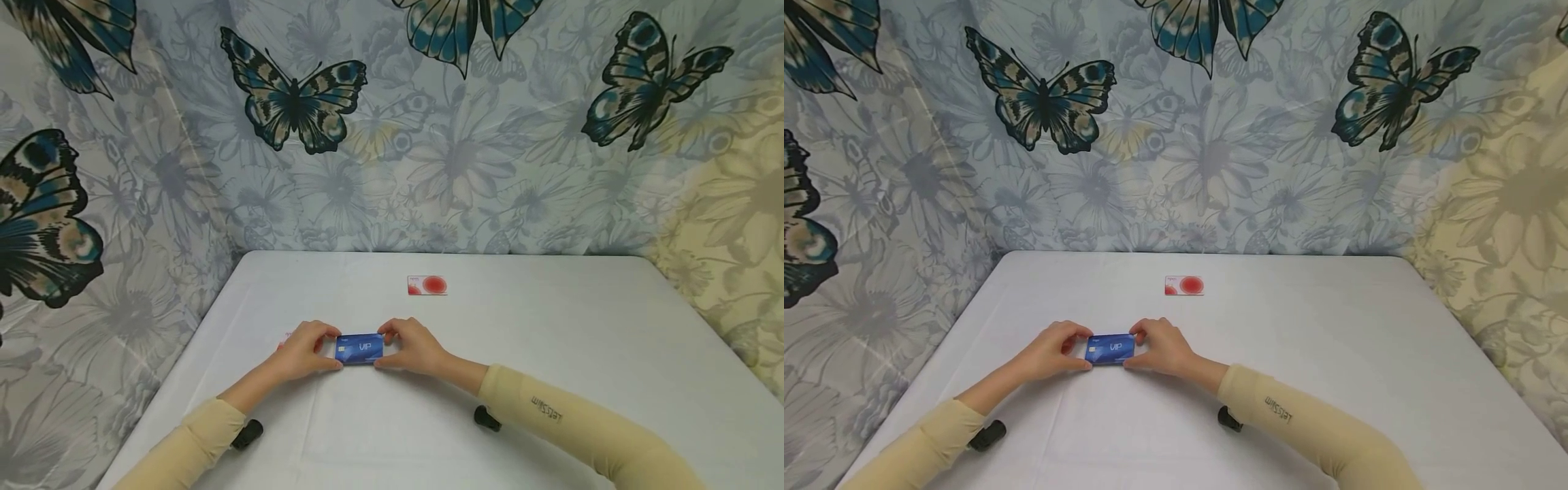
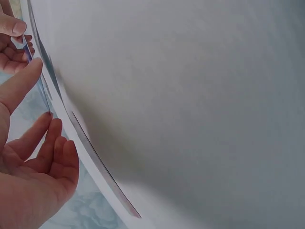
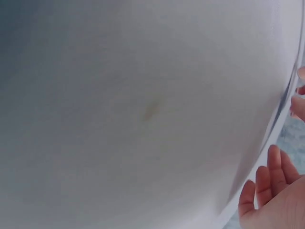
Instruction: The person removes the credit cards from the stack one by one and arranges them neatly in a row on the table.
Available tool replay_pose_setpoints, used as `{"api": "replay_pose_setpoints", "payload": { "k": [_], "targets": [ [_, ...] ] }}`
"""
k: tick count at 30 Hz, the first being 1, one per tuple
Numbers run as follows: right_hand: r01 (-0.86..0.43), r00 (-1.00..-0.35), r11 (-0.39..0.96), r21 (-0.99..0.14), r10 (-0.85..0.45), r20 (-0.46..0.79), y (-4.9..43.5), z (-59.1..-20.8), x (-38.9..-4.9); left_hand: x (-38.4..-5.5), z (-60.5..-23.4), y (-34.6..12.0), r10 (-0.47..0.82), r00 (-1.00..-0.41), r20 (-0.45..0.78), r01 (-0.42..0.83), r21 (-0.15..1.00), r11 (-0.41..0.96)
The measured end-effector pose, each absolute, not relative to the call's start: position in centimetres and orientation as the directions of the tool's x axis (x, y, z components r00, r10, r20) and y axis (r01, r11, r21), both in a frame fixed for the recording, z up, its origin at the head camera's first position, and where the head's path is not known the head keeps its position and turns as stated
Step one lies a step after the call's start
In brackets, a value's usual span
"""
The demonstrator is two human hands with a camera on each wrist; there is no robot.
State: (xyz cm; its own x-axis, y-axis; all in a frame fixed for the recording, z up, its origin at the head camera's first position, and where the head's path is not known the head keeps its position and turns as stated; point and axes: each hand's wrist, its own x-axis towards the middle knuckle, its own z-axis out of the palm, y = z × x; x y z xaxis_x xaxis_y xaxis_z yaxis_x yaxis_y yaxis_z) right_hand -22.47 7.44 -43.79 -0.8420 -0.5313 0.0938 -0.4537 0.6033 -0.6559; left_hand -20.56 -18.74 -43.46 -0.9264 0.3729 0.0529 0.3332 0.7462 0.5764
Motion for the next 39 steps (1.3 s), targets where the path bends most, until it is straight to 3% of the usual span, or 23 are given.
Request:
{"api": "replay_pose_setpoints", "payload": {
  "k": [15, 39],
  "targets": [
    [-0.479, -0.839, 0.636, -0.606, -0.535, 0.102, 5.3, -44.4, -22.6, -21.2, -43.9, -21.1, 0.454, -0.89, 0.035, 0.391, 0.57, 0.723],
    [-0.466, -0.855, 0.693, -0.55, -0.512, 0.079, 4.6, -44.1, -22.7, -21.8, -44.1, -21.4, 0.406, -0.914, 0.003, 0.329, 0.588, 0.739]
  ]
}}
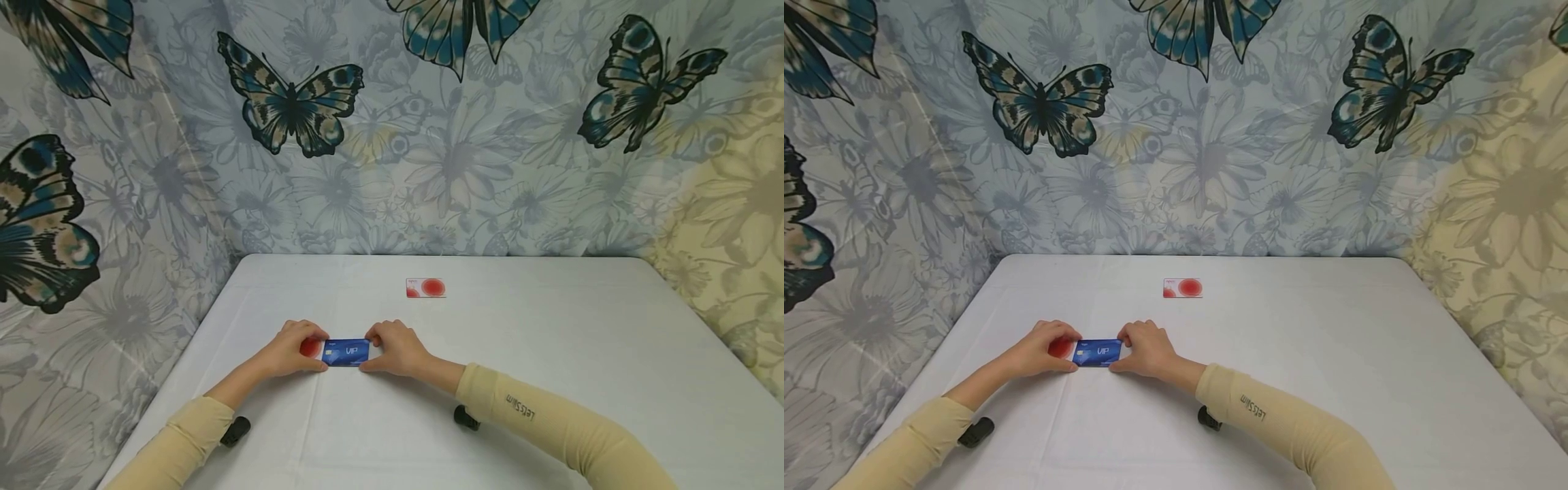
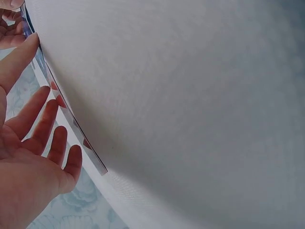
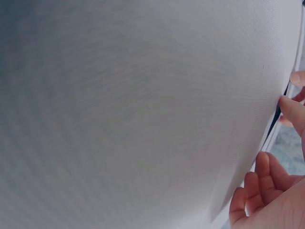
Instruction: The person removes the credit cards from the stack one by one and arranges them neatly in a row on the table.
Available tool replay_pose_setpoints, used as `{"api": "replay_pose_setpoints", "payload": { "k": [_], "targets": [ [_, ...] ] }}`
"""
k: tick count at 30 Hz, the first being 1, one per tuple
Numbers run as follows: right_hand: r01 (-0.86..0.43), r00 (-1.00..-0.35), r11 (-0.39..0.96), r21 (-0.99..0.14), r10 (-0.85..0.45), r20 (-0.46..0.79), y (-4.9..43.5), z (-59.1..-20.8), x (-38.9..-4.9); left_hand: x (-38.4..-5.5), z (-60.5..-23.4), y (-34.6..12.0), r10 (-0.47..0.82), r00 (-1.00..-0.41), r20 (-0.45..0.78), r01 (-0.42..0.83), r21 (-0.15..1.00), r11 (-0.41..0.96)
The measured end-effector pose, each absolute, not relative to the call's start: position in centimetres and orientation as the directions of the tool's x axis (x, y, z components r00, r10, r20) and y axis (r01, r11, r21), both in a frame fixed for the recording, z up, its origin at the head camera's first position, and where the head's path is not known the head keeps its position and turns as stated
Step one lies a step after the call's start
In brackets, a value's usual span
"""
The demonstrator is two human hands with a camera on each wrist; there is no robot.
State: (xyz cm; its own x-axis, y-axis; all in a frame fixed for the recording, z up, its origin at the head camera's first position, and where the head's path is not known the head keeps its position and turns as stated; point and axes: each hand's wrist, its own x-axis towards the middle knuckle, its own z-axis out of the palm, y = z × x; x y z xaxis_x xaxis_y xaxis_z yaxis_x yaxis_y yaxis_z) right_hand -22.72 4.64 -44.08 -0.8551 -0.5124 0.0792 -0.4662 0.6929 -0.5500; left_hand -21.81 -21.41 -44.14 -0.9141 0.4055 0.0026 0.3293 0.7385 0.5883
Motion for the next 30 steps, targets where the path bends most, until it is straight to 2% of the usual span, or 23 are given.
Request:
{"api": "replay_pose_setpoints", "payload": {
  "k": [17, 25, 30],
  "targets": [
    [-0.515, -0.829, 0.686, -0.513, -0.551, 0.096, 5.1, -44.0, -22.6, -21.5, -43.7, -21.2, 0.403, -0.915, -0.006, 0.319, 0.601, 0.733],
    [-0.539, -0.797, 0.621, -0.569, -0.595, 0.106, 6.7, -43.8, -22.4, -20.4, -43.6, -20.1, 0.433, -0.898, 0.081, 0.397, 0.577, 0.714],
    [-0.519, -0.803, 0.595, -0.614, -0.585, 0.111, 8.1, -43.8, -22.1, -19.6, -43.3, -18.4, 0.444, -0.89, 0.098, 0.414, 0.58, 0.702]
  ]
}}
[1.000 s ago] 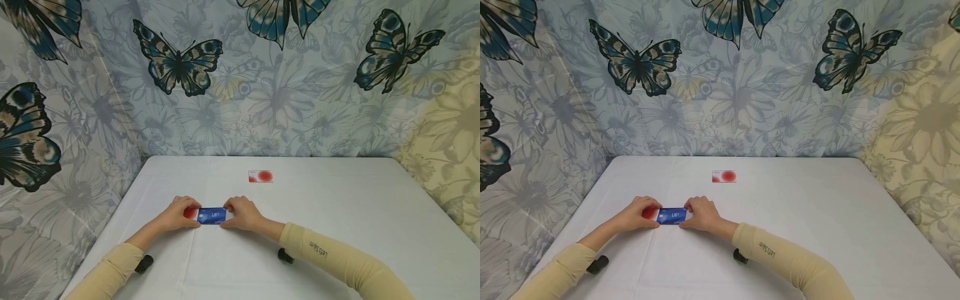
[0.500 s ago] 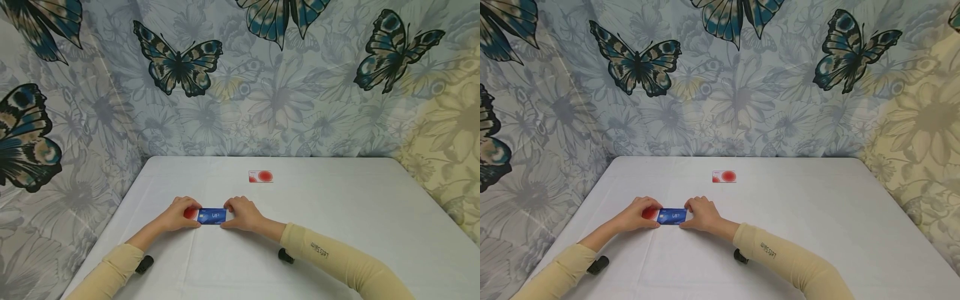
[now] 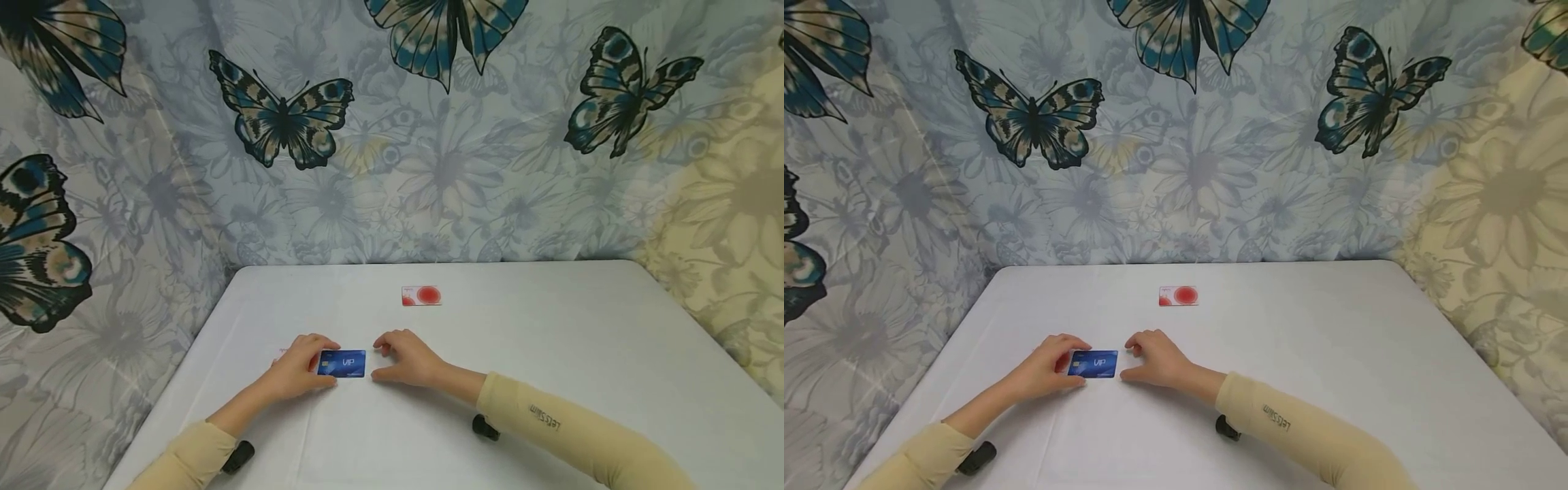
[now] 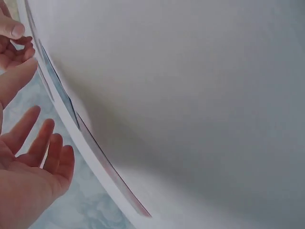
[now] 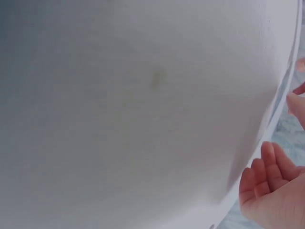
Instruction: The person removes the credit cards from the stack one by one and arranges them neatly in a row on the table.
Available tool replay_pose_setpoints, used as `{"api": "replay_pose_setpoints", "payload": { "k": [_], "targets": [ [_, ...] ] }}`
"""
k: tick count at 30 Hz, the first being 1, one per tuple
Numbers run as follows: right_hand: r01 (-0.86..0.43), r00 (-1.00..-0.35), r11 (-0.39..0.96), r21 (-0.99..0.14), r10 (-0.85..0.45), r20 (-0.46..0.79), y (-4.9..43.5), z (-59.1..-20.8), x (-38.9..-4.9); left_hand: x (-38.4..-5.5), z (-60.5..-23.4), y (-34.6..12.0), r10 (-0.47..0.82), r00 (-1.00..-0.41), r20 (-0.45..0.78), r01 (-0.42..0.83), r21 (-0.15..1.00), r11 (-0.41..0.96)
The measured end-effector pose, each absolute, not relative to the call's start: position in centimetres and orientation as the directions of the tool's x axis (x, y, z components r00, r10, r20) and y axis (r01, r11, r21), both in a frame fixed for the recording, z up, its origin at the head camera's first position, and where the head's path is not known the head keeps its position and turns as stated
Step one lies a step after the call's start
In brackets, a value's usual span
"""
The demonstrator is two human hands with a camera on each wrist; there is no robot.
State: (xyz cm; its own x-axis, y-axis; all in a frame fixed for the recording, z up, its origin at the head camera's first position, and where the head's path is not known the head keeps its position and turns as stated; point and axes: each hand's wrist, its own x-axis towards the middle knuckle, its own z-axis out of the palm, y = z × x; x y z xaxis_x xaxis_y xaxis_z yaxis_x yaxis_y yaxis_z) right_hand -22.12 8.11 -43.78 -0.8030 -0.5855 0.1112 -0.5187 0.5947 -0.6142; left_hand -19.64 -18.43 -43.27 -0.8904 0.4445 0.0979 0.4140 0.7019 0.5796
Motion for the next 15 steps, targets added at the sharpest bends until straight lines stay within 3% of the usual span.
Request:
{"api": "replay_pose_setpoints", "payload": {
  "k": [9, 15],
  "targets": [
    [-0.499, -0.813, 0.54, -0.678, -0.563, 0.15, 11.3, -43.7, -20.6, -18.6, -42.9, -14.5, 0.496, -0.861, 0.116, 0.411, 0.733, 0.542],
    [-0.481, -0.832, 0.522, -0.705, -0.525, 0.179, 13.6, -43.9, -19.4, -18.3, -42.9, -12.0, 0.548, -0.83, 0.105, 0.413, 0.775, 0.477]
  ]
}}
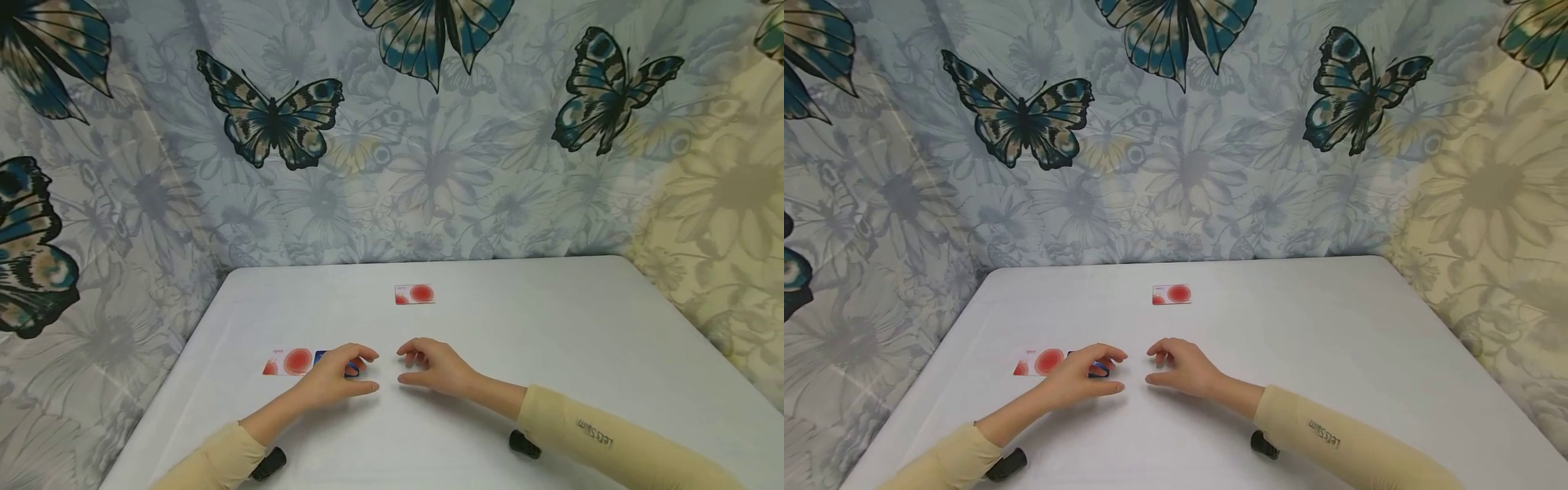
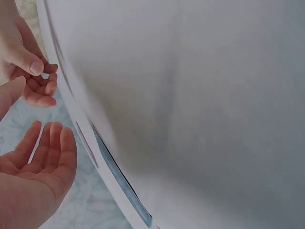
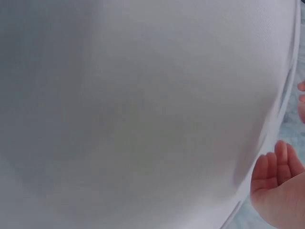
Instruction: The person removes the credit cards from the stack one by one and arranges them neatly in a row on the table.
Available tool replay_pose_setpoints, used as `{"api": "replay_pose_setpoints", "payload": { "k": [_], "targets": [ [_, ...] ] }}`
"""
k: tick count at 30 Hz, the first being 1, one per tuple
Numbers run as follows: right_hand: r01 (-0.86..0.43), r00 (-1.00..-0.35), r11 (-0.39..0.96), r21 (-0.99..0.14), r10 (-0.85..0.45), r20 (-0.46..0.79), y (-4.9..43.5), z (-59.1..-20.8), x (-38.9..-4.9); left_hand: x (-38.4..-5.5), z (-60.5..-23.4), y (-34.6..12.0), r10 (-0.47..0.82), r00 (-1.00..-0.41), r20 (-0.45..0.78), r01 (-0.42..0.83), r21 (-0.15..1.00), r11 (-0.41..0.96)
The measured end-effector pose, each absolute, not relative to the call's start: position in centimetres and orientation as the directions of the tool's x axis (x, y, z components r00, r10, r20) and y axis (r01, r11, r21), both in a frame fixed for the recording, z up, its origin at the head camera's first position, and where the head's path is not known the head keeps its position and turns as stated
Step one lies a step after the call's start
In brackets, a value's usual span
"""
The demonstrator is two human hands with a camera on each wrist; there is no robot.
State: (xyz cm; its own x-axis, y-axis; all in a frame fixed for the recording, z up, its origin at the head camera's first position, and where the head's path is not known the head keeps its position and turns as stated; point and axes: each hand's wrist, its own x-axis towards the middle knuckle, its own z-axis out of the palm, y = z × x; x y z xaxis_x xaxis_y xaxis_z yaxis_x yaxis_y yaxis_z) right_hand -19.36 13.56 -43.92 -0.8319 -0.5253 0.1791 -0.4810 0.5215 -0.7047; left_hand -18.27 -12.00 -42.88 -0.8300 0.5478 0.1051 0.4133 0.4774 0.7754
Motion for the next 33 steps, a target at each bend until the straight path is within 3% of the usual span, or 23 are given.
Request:
{"api": "replay_pose_setpoints", "payload": {
  "k": [21, 33],
  "targets": [
    [-0.404, -0.87, 0.512, -0.758, -0.471, 0.145, 17.5, -43.9, -16.0, -16.4, -43.0, -8.8, 0.588, -0.808, 0.033, 0.34, 0.842, 0.419],
    [-0.403, -0.86, 0.476, -0.782, -0.488, 0.145, 17.8, -44.1, -15.2, -15.8, -42.8, -8.5, 0.616, -0.788, 0.012, 0.33, 0.853, 0.405]
  ]
}}
